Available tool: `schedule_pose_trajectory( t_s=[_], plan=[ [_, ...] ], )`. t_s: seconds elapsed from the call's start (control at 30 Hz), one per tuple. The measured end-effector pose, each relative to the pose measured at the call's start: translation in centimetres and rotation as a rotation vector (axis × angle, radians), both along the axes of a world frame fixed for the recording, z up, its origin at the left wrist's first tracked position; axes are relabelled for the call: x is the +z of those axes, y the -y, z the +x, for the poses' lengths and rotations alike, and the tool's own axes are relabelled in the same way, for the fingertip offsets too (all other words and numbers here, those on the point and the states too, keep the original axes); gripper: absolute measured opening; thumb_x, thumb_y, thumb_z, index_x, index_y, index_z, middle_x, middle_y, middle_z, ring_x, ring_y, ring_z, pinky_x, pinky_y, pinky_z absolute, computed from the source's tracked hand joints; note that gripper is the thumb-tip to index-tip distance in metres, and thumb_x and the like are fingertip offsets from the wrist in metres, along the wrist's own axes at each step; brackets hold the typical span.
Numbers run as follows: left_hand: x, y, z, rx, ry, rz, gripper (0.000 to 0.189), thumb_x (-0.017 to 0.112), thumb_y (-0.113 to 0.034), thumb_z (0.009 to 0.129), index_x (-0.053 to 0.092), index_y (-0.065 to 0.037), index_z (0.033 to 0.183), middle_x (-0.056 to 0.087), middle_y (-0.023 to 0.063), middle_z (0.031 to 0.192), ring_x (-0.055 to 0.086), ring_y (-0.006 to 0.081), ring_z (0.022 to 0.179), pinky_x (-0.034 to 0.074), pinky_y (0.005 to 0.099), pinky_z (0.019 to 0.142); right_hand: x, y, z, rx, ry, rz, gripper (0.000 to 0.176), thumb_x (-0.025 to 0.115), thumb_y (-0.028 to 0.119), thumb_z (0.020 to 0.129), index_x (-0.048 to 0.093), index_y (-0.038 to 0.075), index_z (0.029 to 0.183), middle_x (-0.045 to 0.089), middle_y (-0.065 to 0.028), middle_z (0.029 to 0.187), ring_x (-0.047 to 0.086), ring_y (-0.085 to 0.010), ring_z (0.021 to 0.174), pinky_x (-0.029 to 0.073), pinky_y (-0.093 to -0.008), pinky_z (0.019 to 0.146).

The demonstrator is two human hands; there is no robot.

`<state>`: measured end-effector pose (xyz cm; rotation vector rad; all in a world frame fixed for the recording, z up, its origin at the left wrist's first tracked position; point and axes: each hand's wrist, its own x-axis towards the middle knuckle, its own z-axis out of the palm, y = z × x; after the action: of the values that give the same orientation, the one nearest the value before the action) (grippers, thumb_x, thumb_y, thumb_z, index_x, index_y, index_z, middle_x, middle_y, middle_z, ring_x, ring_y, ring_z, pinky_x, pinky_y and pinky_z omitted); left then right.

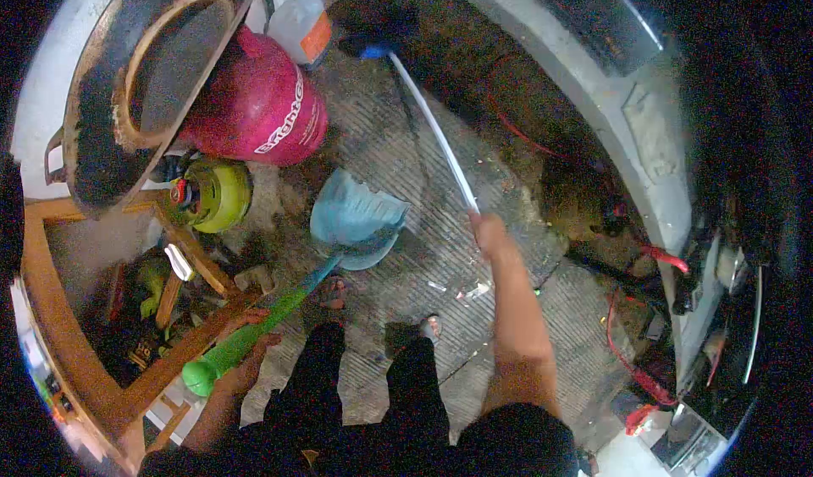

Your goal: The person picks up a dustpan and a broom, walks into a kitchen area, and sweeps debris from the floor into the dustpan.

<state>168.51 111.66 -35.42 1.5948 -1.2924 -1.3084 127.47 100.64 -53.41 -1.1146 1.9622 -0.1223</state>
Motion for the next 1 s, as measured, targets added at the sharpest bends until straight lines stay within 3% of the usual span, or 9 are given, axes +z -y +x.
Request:
schedule_pose_trajectory(
  t_s=[0.07,0.3,0.47,0.57,0.67,0.8,0.83,0.87,1.0],
  plan=[
    [0.4,0.4,-0.1,-0.021,0.03,0.037,0.025,0.059,0.003,0.072,0.048,-0.002,0.094,0.052,0.0122,0.1,0.053,0.0215,0.091,0.049,0.0323,0.073,1.3,-11.2,-4.5,0.31,-0.256,0.044,0.043,0.038,0.035,0.087,0.055,-0.003,0.076,0.052,-0.0242,0.063,0.051,-0.0377,0.06,0.041,-0.0446,0.063],
    [-1.1,-0.3,-0.3,-0.037,-0.143,0.043,0.031,0.057,0.008,0.07,0.049,-0.004,0.097,0.052,0.0117,0.103,0.05,0.0202,0.097,0.038,0.0304,0.085,28.9,-27.8,1.1,-0.29,-0.027,0.398,0.045,0.041,0.036,0.087,0.051,0.002,0.06,0.046,-0.0081,0.048,0.043,-0.0168,0.043,0.036,-0.033,0.043],
    [-0.9,-0.6,-1.6,-0.08,-0.054,0.039,0.03,0.059,0.007,0.069,0.05,-0.003,0.096,0.052,0.0119,0.102,0.05,0.0197,0.097,0.038,0.0295,0.084,22.5,-23.4,2.6,-0.336,-0.043,0.243,0.051,0.038,0.041,0.087,0.045,0.003,0.054,0.038,-0.0059,0.044,0.037,-0.0142,0.039,0.031,-0.0315,0.039],
    [-0.1,-0.2,-2.3,-0.15,-0.038,0.017,0.03,0.059,0.007,0.068,0.05,-0.003,0.094,0.053,0.0117,0.101,0.05,0.0196,0.096,0.039,0.0293,0.084,12.5,-15.4,2.0,-0.19,0.059,0.004,0.049,0.042,0.041,0.084,0.056,-0.004,0.073,0.054,-0.0259,0.066,0.051,-0.0427,0.066,0.04,-0.0398,0.06],
    [-0.7,-0.6,-1.8,-0.223,-0.058,-0.019,0.03,0.06,0.006,0.067,0.051,-0.003,0.094,0.053,0.0115,0.1,0.05,0.0193,0.096,0.039,0.0293,0.083,7.7,-10.7,3.2,-0.185,0.054,0.164,0.058,0.034,0.047,0.086,0.056,-0.006,0.079,0.056,-0.0207,0.063,0.057,-0.033,0.059,0.044,-0.0403,0.058],
    [1.2,0.0,-1.3,-0.338,0.073,-0.056,0.034,0.062,0.004,0.066,0.051,-0.004,0.097,0.052,0.0108,0.101,0.049,0.0187,0.097,0.039,0.0299,0.083,4.9,-23.0,2.2,0.092,-0.103,0.002,0.057,0.033,0.047,0.086,0.056,-0.006,0.08,0.056,-0.0211,0.064,0.057,-0.0337,0.058,0.046,-0.0405,0.057],
    [1.6,0.4,-1.2,-0.356,0.066,-0.053,0.034,0.062,0.004,0.066,0.051,-0.004,0.097,0.052,0.0108,0.101,0.049,0.0187,0.097,0.039,0.0299,0.083,7.4,-25.6,2.9,0.259,-0.155,-0.218,0.057,0.033,0.047,0.086,0.055,-0.005,0.079,0.056,-0.0217,0.065,0.057,-0.0341,0.059,0.046,-0.0405,0.057],
    [2.2,0.8,-1.1,-0.423,0.15,-0.136,0.035,0.063,0.003,0.066,0.051,-0.004,0.098,0.051,0.0105,0.102,0.051,0.0176,0.093,0.04,0.0294,0.081,10.7,-28.8,3.7,-0.25,-0.022,0.332,0.056,0.034,0.047,0.085,0.056,-0.004,0.073,0.056,-0.0233,0.067,0.056,-0.0359,0.064,0.044,-0.0413,0.062],
    [2.4,0.9,0.6,-0.378,-0.037,0.08,0.04,0.066,0.001,0.064,0.05,-0.005,0.101,0.048,0.0097,0.109,0.054,0.014,0.081,0.044,0.0269,0.073,22.6,-40.2,7.4,-0.465,0.002,0.534,0.06,0.036,0.053,0.082,0.054,-0.001,0.063,0.052,-0.0153,0.055,0.052,-0.027,0.058,0.041,-0.0388,0.058]
  ],
)
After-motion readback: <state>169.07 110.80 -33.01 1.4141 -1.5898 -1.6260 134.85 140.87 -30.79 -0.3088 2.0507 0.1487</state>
